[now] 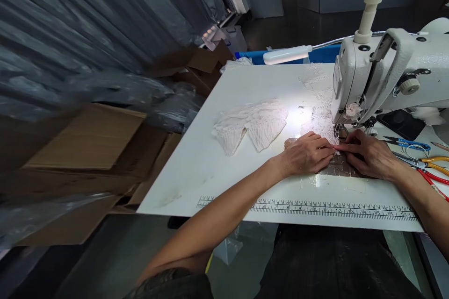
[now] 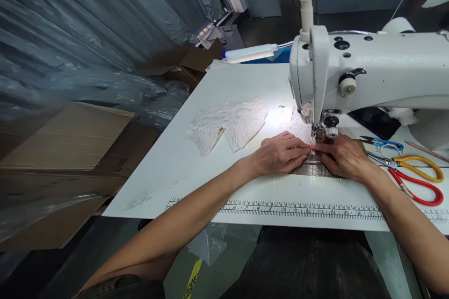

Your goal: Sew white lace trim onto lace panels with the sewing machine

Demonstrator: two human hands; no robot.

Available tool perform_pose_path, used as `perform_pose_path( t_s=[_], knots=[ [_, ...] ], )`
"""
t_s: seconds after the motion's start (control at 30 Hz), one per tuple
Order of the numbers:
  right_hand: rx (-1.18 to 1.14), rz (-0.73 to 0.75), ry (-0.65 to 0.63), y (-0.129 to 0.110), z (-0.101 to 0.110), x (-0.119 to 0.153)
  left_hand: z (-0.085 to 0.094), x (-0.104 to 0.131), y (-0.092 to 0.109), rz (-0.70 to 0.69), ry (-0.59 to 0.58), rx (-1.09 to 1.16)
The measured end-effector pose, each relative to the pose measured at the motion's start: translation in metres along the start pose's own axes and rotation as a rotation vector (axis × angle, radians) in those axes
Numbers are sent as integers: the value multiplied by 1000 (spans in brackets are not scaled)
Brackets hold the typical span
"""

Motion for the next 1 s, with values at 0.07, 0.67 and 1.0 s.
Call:
perform_pose_path(
  t_s=[0.07,0.67,1.0],
  knots=[
    [2,-12,-9,0,-1,0,2,-1,-1,5,-22,28],
    [107,-75,33,-7,-4,-2,8,-6,-10,14,-24,41],
    [207,-166,-33,-12,-2,-7,6,-6,-13,70,-60,56]
  ],
)
Point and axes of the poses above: each hand's wrist, its own x-axis away from the middle knuckle, its own z-axis out of the back of the hand, y = z × x, the point moved 3 cm from there along -x, towards the middle knuckle, and after that the axes turned 15 degrees about -y, right-handed, at the moved point
